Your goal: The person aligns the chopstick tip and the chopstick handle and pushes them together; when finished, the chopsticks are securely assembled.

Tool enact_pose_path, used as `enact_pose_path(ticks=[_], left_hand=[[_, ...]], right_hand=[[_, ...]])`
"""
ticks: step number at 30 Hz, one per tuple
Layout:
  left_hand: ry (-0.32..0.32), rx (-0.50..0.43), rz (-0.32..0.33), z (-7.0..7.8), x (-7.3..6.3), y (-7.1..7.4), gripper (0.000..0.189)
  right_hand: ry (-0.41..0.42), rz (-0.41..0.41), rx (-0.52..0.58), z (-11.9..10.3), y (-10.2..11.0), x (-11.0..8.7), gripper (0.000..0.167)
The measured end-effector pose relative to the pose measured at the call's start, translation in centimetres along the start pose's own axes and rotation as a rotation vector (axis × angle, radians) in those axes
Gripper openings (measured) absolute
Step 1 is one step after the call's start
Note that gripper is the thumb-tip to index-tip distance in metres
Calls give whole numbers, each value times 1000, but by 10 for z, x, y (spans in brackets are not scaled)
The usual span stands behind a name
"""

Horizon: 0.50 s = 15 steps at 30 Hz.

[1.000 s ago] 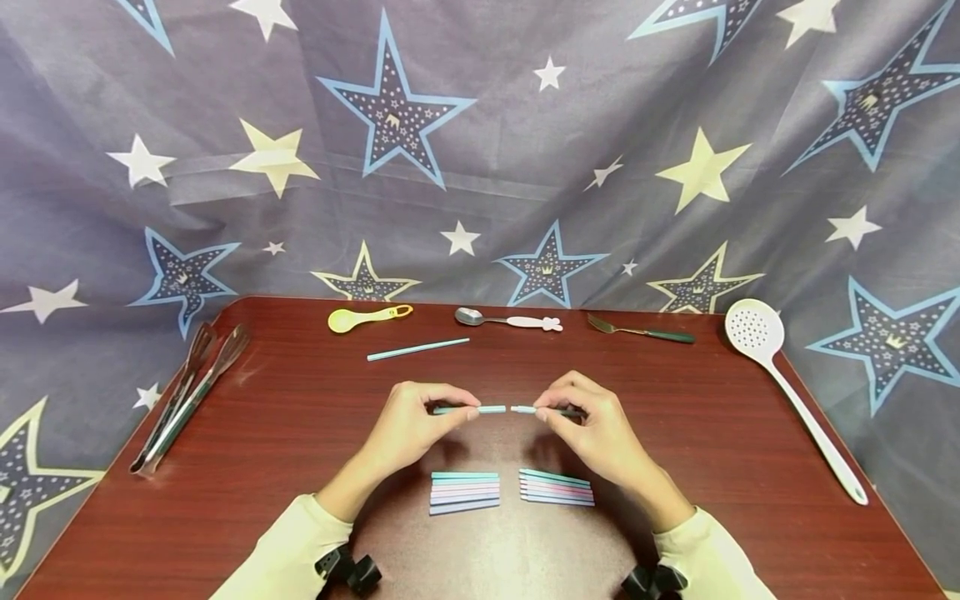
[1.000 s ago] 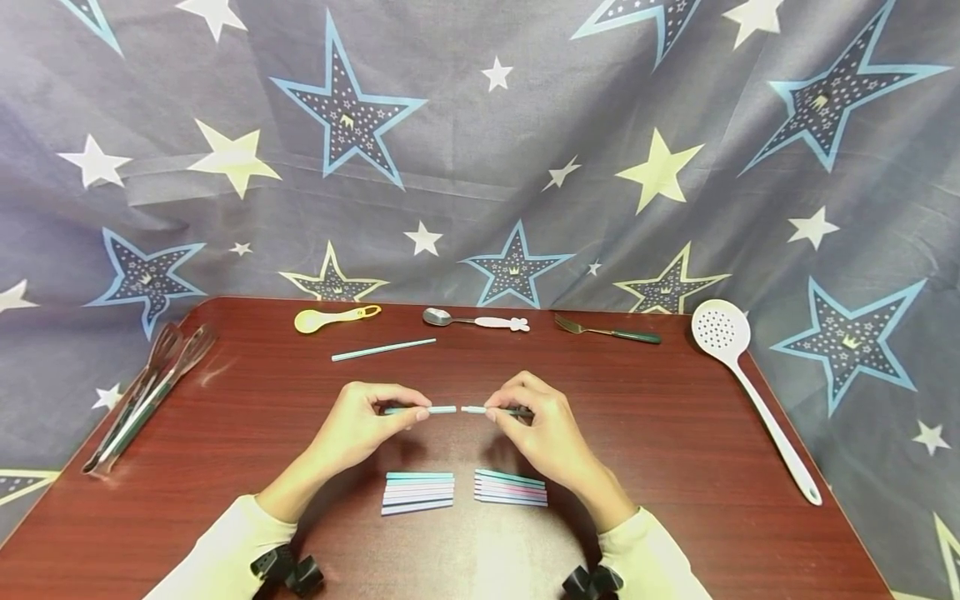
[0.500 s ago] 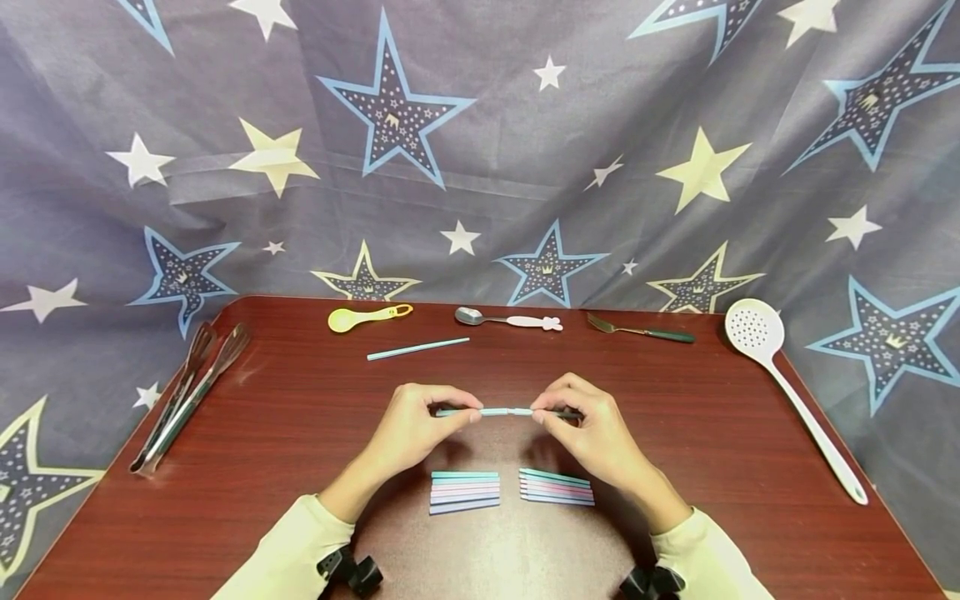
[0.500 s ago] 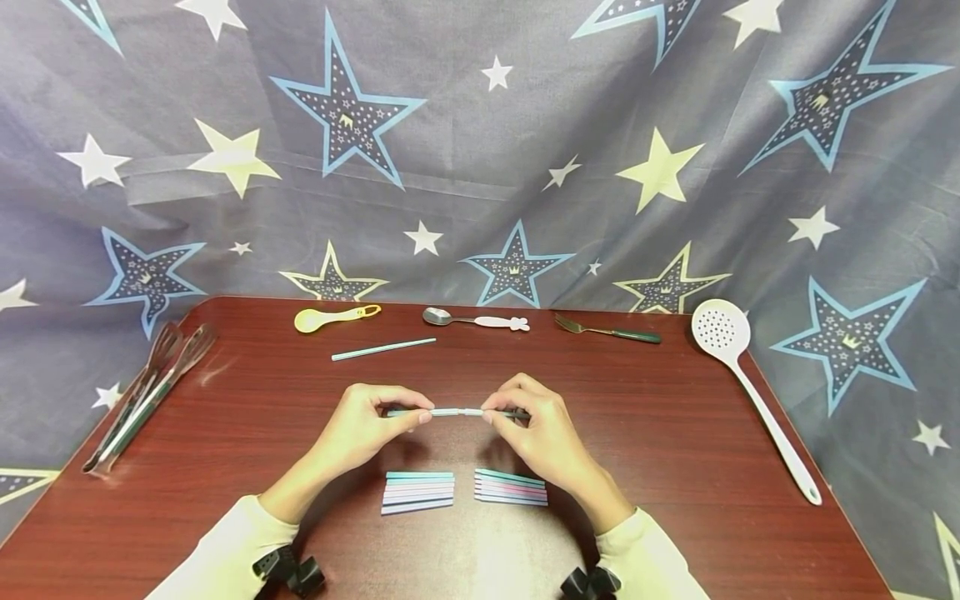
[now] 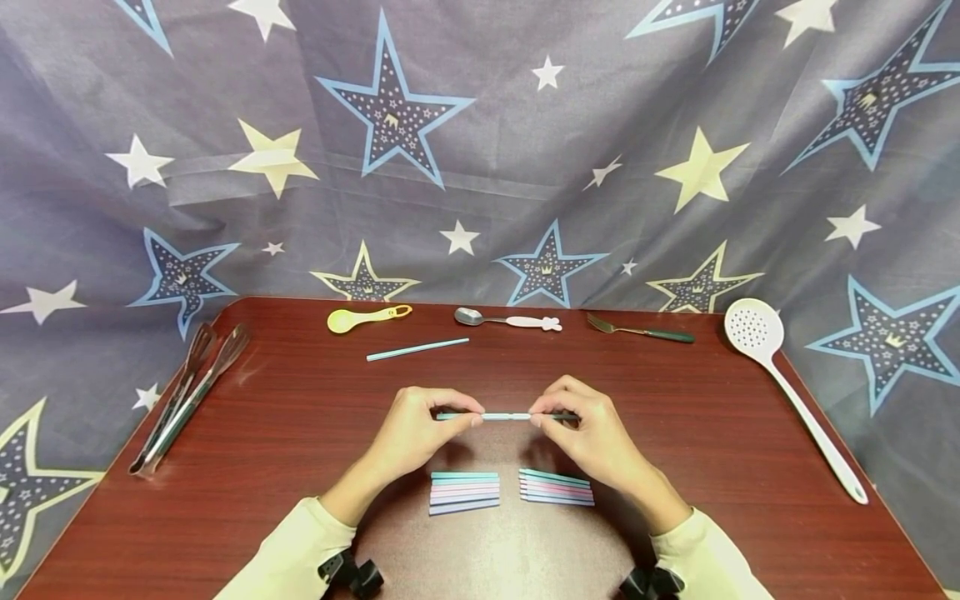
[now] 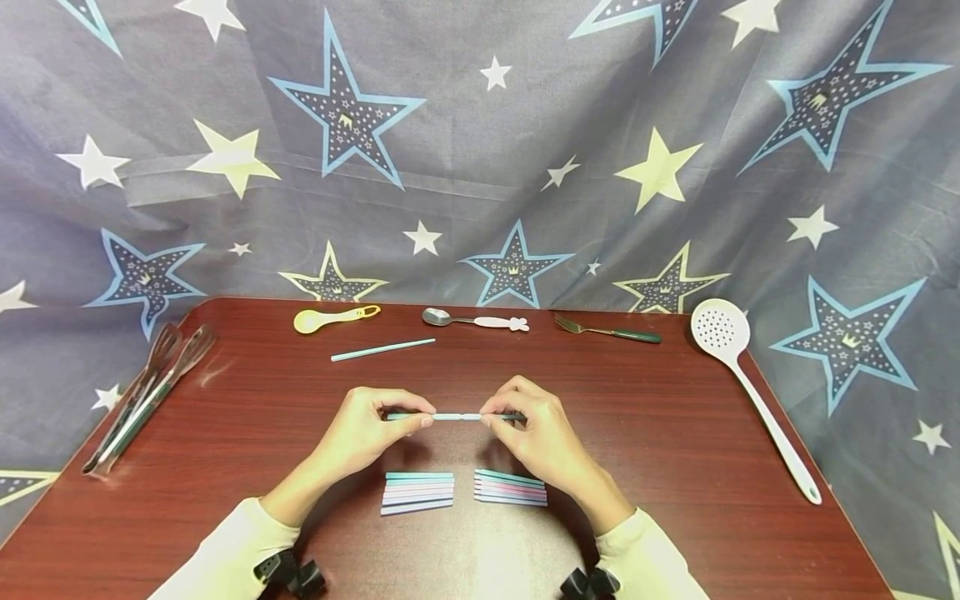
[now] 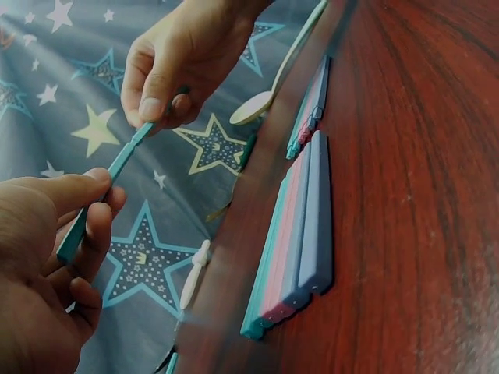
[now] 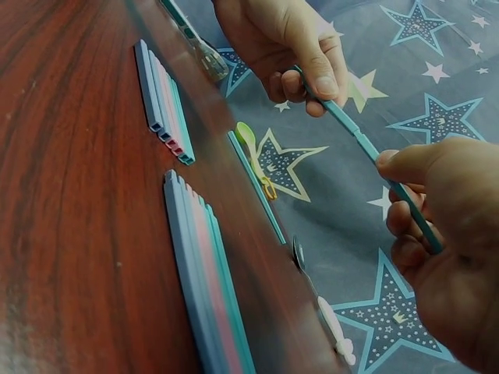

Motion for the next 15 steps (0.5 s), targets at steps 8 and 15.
enact_pose_path(ticks=[8, 15], left_hand=[[17, -21, 30, 1, -1, -4, 6], [22, -37, 69, 2, -2, -6, 6]], right_hand=[[12, -9, -20, 1, -3, 0, 17], [8, -15, -11, 1, -4, -1, 4]])
Point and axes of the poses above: each hand's wrist, its own x-axis towards the middle knuckle, its own y-axis out of the back of the hand, z = x × y, the point moved 4 cm from there along x, towards the middle knuckle, and after that the axes turned 8 degrees about x, right-handed, at the moved point
